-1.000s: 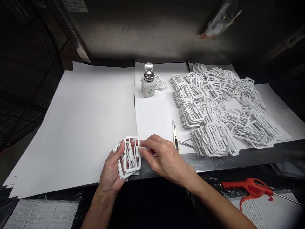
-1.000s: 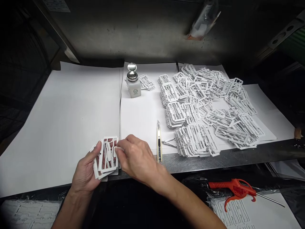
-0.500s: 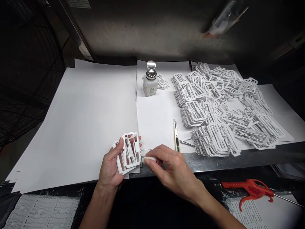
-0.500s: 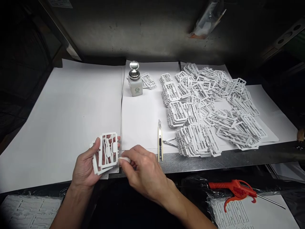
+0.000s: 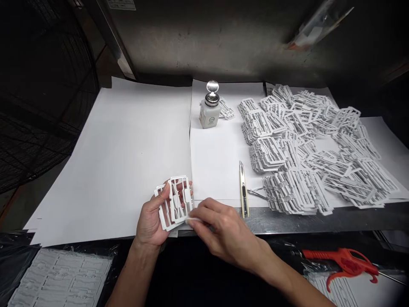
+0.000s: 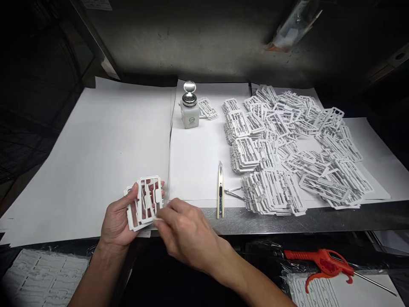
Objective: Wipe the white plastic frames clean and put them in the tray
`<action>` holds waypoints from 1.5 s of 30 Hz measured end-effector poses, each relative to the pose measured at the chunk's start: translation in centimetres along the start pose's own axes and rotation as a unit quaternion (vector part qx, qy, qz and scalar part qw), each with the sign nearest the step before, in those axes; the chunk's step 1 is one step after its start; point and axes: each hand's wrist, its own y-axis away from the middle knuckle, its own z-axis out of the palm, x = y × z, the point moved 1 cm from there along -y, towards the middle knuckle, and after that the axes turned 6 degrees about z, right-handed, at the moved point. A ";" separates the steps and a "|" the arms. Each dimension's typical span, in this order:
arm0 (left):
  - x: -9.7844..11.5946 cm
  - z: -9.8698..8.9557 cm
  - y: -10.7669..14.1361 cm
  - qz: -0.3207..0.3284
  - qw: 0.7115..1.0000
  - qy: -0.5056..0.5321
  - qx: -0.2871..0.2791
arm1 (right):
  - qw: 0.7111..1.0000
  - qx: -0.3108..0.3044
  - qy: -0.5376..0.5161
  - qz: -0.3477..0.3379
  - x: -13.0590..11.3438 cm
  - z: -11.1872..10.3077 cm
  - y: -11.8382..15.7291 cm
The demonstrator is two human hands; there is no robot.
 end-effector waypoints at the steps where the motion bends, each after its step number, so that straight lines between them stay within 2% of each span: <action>1: 0.1 -0.1 -0.1 -0.002 1.000 -0.001 0.002 | 1.000 0.011 0.005 0.019 0.4 -0.3 0.4; 5: 0.1 -0.2 -0.3 -0.007 1.000 -0.004 -0.002 | 0.997 0.055 0.000 0.058 0.8 -1.0 1.2; 10: 0.0 -0.1 -0.3 0.001 1.000 0.000 -0.004 | 0.998 0.044 -0.033 0.008 0.0 0.0 0.4; 13: 0.0 -0.1 -0.1 0.015 1.000 -0.006 -0.001 | 0.999 0.032 0.004 0.007 0.3 0.3 0.1; 18: 0.1 0.1 -0.1 0.023 1.000 -0.006 0.000 | 0.996 0.071 0.038 0.038 0.4 -0.4 0.6; 23: -0.1 -0.2 -0.4 0.016 1.000 0.002 -0.016 | 0.999 0.041 -0.012 -0.017 -0.1 0.2 0.3; 29: -0.6 -1.1 -0.6 -0.038 0.998 0.045 -0.027 | 0.990 0.141 -0.019 -0.005 -0.3 -1.1 -0.7; 33: -1.0 -1.3 -0.5 -0.060 0.995 0.073 -0.045 | 0.994 0.072 -0.053 -0.065 -1.2 -0.8 -1.3; 35: -1.3 -1.3 -0.3 -0.062 0.994 0.082 -0.045 | 0.992 0.060 -0.060 -0.089 -1.4 -0.3 -2.0; 40: -1.6 -1.2 0.1 -0.053 0.995 0.074 -0.040 | 0.985 0.157 -0.048 -0.057 -0.5 -0.7 -4.6; 45: -2.0 -1.3 -0.6 -0.064 0.991 0.068 -0.098 | 0.979 0.196 -0.040 -0.029 0.4 -2.0 -5.2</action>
